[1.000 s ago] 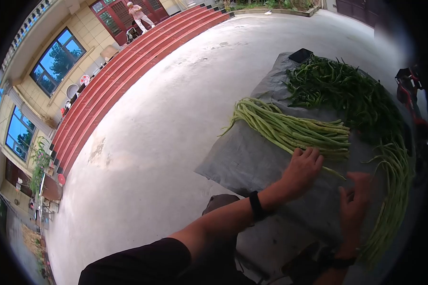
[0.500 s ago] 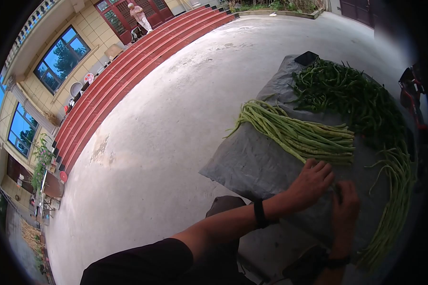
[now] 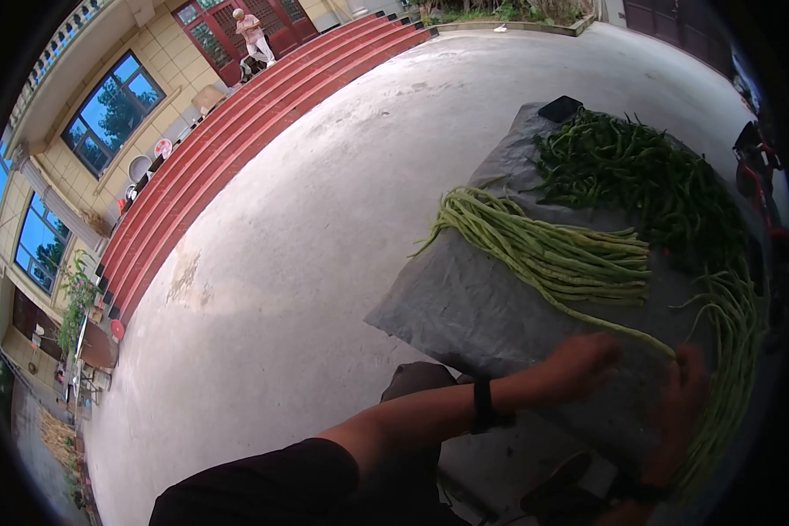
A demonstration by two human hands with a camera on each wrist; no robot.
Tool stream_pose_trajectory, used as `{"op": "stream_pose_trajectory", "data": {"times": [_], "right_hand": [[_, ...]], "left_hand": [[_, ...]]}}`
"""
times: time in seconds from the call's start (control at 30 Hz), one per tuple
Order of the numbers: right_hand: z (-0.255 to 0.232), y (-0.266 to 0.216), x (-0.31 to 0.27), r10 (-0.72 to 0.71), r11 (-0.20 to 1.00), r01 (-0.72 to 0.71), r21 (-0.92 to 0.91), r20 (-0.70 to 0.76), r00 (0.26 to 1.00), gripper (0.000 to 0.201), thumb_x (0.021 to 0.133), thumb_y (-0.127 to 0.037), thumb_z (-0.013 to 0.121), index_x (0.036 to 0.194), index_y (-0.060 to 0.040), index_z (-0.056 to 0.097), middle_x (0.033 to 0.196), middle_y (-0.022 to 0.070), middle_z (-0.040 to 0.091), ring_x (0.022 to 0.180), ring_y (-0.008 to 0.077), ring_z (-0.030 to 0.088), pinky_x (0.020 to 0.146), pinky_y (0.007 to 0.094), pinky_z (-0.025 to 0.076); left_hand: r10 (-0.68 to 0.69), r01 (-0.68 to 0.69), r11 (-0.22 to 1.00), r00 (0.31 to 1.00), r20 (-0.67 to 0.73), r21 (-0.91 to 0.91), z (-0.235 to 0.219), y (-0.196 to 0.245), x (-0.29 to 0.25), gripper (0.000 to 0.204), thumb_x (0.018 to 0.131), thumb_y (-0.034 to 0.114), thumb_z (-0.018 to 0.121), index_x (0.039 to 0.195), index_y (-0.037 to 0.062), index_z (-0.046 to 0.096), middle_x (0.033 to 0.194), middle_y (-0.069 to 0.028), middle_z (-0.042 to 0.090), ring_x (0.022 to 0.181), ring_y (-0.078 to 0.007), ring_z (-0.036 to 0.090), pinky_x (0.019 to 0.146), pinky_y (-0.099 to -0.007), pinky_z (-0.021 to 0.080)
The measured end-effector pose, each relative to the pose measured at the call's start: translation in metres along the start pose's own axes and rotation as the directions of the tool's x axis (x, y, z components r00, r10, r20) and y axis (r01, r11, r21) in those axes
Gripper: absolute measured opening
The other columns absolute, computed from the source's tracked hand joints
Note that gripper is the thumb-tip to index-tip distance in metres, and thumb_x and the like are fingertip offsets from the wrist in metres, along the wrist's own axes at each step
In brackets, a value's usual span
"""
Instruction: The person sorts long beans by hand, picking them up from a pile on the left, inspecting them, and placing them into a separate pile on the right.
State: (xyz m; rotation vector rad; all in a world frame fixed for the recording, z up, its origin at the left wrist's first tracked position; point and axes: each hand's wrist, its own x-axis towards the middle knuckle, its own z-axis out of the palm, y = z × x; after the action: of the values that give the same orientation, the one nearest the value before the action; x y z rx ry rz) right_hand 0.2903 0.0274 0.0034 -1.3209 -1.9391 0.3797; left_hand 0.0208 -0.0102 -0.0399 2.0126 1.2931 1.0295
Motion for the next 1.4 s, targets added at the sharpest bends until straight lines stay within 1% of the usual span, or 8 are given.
{"op": "stream_pose_trajectory", "data": {"times": [0.07,0.17,0.27,0.67,0.97,1.27,1.33,1.4], "right_hand": [[-0.013,0.003,0.0,0.056,0.998,-0.057,0.003,0.044,0.997,0.017,0.097,-0.002,0.065,0.114,-0.001,0.065,0.096,0.0114,0.063,0.085,0.0229,0.062,0.079,0.0399,0.05],[-0.029,0.0,0.001,0.096,0.995,-0.094,-0.021,0.101,0.99,0.017,0.099,-0.002,0.066,0.116,-0.0029,0.066,0.096,0.0066,0.063,0.083,0.0165,0.057,0.077,0.0345,0.048],[-0.033,0.016,-0.005,0.077,0.997,-0.077,0.018,0.024,0.997,0.018,0.099,-0.001,0.066,0.117,-0.0037,0.066,0.098,0.0035,0.063,0.085,0.0141,0.055,0.077,0.0319,0.047],[-0.049,0.074,-0.013,0.042,0.983,-0.001,0.182,-0.223,0.974,0.02,0.112,-0.006,0.06,0.131,-0.0027,0.065,0.114,0.0008,0.062,0.102,0.0114,0.058,0.092,0.0289,0.05],[-0.067,0.108,-0.015,0.025,0.988,0.034,0.148,-0.382,0.924,0.026,0.117,-0.018,0.056,0.135,-0.0023,0.065,0.12,0.0009,0.063,0.102,0.0108,0.057,0.089,0.0258,0.048],[-0.082,0.133,-0.011,0.033,0.971,-0.113,-0.209,-0.351,0.936,0.022,0.115,-0.018,0.059,0.129,-0.0033,0.067,0.121,0.0061,0.068,0.114,0.0187,0.066,0.099,0.0326,0.052],[-0.069,0.028,-0.004,0.32,0.947,-0.306,0.095,-0.323,0.891,0.022,0.112,-0.022,0.065,0.125,-0.0049,0.067,0.113,0.0043,0.068,0.108,0.0185,0.066,0.096,0.0338,0.052],[-0.068,0.016,-0.004,0.26,0.963,-0.237,0.129,-0.21,0.942,0.019,0.11,-0.023,0.065,0.118,-0.0062,0.067,0.099,-0.0008,0.064,0.092,0.0091,0.059,0.084,0.0301,0.049]], "left_hand": [[-0.166,0.179,0.949,0.984,0.071,-0.259,0.004,-0.006,0.002,0.037,0.102,0.019,0.072,0.134,0.0033,0.062,0.128,-0.0179,0.067,0.103,-0.03,0.074,0.084,-0.0424,0.058],[-0.455,0.459,0.38,0.849,0.27,-0.803,0.002,-0.003,0.01,0.055,0.108,0.029,0.069,0.154,0.0049,0.052,0.144,-0.0152,0.065,0.114,-0.0273,0.073,0.091,-0.0407,0.058],[-0.455,0.428,0.206,0.838,0.301,-0.88,-0.006,-0.013,0.013,0.06,0.113,0.033,0.063,0.162,0.0043,0.044,0.15,-0.0128,0.062,0.124,-0.0297,0.07,0.098,-0.0447,0.057],[-0.473,0.287,-0.04,0.838,0.271,-0.957,-0.003,-0.008,0.015,0.058,0.116,0.032,0.057,0.16,-0.0016,0.042,0.164,-0.0148,0.053,0.144,-0.0285,0.059,0.104,-0.046,0.055],[-0.341,0.196,-0.055,0.918,0.203,-0.979,-0.013,-0.001,0.017,0.047,0.117,0.04,0.055,0.153,0.0097,0.052,0.159,-0.0053,0.059,0.139,-0.0236,0.062,0.101,-0.0408,0.056],[-0.085,-0.117,0.452,0.981,-0.173,-0.884,-0.049,0.029,0.021,0.03,0.118,0.029,0.057,0.139,0.0085,0.062,0.139,-0.0061,0.068,0.12,-0.0178,0.07,0.085,-0.0324,0.06],[-0.063,-0.127,0.588,0.977,-0.202,-0.799,-0.054,0.02,0.022,0.025,0.116,0.022,0.06,0.133,0.0056,0.066,0.134,-0.0071,0.07,0.113,-0.018,0.072,0.083,-0.0328,0.06],[-0.085,-0.147,0.629,0.963,-0.255,-0.763,-0.066,0.028,0.022,0.025,0.116,0.021,0.06,0.132,0.0028,0.069,0.128,-0.0081,0.072,0.105,-0.0163,0.073,0.082,-0.033,0.06]]}}
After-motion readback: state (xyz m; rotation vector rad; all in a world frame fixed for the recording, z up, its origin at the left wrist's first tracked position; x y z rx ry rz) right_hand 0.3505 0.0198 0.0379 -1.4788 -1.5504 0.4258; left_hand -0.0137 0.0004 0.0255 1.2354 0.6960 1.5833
